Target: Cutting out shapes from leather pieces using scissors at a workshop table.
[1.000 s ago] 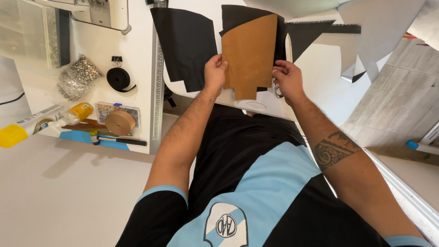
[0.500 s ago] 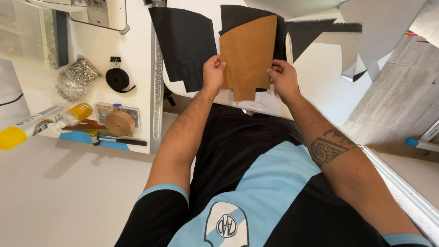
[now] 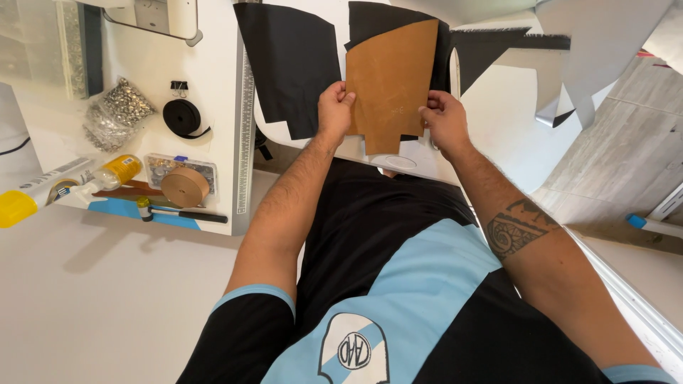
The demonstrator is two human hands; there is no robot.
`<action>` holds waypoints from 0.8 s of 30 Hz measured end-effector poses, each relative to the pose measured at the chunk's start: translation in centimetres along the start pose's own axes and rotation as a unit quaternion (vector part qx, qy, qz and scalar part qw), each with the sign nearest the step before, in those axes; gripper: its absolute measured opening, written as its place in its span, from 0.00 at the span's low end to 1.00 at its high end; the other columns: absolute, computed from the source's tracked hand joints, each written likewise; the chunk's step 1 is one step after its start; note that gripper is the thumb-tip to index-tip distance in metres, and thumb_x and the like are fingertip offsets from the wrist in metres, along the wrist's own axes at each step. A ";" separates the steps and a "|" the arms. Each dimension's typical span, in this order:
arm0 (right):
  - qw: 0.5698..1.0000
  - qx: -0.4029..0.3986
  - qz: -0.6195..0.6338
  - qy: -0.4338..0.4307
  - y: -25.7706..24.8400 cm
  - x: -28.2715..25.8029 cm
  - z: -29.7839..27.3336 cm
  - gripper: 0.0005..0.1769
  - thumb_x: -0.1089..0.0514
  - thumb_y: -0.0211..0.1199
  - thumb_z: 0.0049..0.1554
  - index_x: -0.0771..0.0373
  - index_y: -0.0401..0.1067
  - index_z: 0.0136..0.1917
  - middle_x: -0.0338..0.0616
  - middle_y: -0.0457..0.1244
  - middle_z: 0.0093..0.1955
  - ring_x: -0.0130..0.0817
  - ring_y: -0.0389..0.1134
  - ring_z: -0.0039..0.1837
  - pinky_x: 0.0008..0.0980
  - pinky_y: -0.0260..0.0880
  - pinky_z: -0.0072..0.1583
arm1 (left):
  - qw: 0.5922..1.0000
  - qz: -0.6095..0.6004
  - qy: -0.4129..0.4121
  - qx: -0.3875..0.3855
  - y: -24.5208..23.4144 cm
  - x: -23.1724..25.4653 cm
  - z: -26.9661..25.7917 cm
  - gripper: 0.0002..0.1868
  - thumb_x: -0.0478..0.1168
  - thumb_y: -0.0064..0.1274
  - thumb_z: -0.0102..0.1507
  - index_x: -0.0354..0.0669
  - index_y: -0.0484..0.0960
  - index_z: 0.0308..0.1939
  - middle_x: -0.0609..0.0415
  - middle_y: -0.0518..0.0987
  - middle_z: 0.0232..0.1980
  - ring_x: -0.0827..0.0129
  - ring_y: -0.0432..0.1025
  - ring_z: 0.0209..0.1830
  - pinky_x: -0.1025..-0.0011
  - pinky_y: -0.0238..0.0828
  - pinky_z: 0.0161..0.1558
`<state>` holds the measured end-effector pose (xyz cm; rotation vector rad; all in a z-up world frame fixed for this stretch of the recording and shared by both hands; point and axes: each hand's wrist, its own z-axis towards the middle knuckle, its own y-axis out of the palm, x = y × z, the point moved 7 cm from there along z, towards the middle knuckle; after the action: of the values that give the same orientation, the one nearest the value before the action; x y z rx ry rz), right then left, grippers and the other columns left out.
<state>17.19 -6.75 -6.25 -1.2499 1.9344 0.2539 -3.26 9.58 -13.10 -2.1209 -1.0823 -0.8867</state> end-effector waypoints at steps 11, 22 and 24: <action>1.000 -0.015 0.003 0.002 0.0 -0.2 0.0 0.27 0.62 0.67 0.60 0.70 0.65 0.70 0.50 0.66 0.56 0.32 0.71 0.53 0.28 0.77 0.49 | 1.000 0.005 0.001 0.010 0.2 -0.1 -0.1 0.10 0.35 0.57 0.64 0.50 0.85 0.49 0.60 0.86 0.35 0.77 0.75 0.36 0.73 0.77 0.41; 1.000 -0.030 0.007 0.003 0.0 -0.8 -0.5 0.29 0.61 0.66 0.62 0.72 0.63 0.72 0.48 0.64 0.56 0.31 0.69 0.53 0.27 0.76 0.49 | 1.000 0.009 0.000 0.001 0.1 -1.4 0.5 0.10 0.36 0.56 0.64 0.54 0.86 0.48 0.61 0.87 0.36 0.77 0.77 0.37 0.73 0.78 0.42; 1.000 -0.029 0.006 0.004 0.0 -0.7 -0.3 0.29 0.61 0.66 0.62 0.72 0.62 0.72 0.46 0.63 0.55 0.30 0.69 0.53 0.26 0.76 0.48 | 1.000 0.006 0.002 0.000 0.0 -0.8 0.4 0.10 0.36 0.57 0.64 0.53 0.86 0.48 0.60 0.87 0.37 0.77 0.77 0.37 0.73 0.78 0.43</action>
<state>17.19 -6.44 -5.53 -1.2793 1.9550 0.3141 -3.53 9.51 -13.99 -2.1231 -1.0659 -0.8844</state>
